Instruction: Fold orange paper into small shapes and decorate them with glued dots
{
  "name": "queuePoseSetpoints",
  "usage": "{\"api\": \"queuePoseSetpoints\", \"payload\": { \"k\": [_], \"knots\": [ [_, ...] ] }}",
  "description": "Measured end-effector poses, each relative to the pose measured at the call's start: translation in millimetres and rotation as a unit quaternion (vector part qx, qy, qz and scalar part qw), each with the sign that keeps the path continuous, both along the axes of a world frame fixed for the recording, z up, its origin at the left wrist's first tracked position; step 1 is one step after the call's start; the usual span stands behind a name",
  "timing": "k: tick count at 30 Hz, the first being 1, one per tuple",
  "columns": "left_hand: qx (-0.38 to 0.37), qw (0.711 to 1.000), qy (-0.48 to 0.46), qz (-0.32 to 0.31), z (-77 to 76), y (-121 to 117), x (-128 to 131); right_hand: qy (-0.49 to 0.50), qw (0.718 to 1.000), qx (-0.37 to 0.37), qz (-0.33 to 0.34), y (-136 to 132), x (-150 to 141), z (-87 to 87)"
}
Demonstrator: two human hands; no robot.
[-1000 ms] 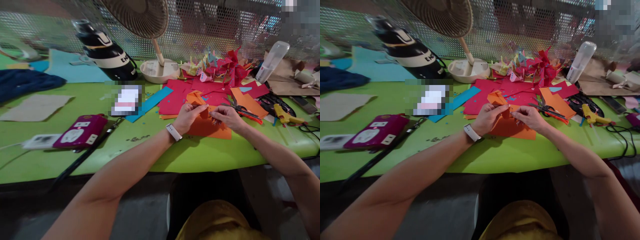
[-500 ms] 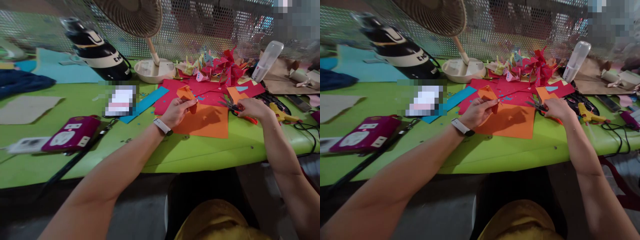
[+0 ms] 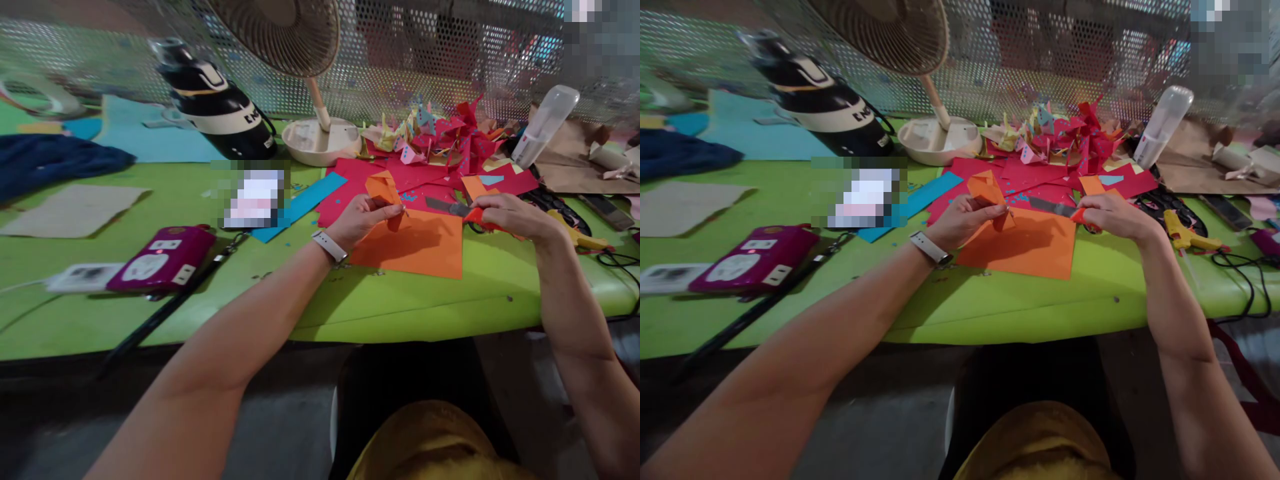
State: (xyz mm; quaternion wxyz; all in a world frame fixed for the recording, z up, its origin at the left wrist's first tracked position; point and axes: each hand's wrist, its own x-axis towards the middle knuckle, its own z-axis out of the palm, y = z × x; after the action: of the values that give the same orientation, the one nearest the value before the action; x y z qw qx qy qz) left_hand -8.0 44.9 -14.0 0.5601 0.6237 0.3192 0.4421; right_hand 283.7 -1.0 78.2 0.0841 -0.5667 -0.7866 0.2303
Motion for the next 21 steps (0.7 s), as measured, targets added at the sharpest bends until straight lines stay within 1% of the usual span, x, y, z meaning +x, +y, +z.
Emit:
{"api": "queuePoseSetpoints", "payload": {
  "k": [1,2,4,7,9,14,18,21],
  "knots": [
    [0.005,1.000,0.013,0.003,0.2,0,-1,0.017,1.000,-0.014,0.021,-1,-3,-1.2],
    [0.007,1.000,0.021,0.006,0.3,0,-1,0.019,0.999,-0.011,0.037,-3,-6,-3.4],
    [0.012,0.999,0.038,0.009,0.3,1,-2,-0.002,0.998,0.038,0.050,-4,-12,-9.8],
    [0.021,0.998,0.059,0.002,-0.2,1,-3,-0.038,0.990,0.131,0.041,-4,-17,-20.0],
    [0.026,0.997,0.069,-0.003,-0.1,1,-3,-0.051,0.985,0.159,0.049,-4,-18,-24.1],
    [0.023,0.997,0.077,-0.013,0.3,0,-3,-0.064,0.979,0.184,0.067,-5,-18,-24.8],
    [0.014,0.997,0.073,-0.013,-0.9,0,-3,-0.066,0.977,0.183,0.082,-6,-19,-24.7],
    [0.014,0.996,0.087,-0.020,0.0,-1,-2,-0.070,0.977,0.181,0.082,-6,-20,-24.9]
  ]
}}
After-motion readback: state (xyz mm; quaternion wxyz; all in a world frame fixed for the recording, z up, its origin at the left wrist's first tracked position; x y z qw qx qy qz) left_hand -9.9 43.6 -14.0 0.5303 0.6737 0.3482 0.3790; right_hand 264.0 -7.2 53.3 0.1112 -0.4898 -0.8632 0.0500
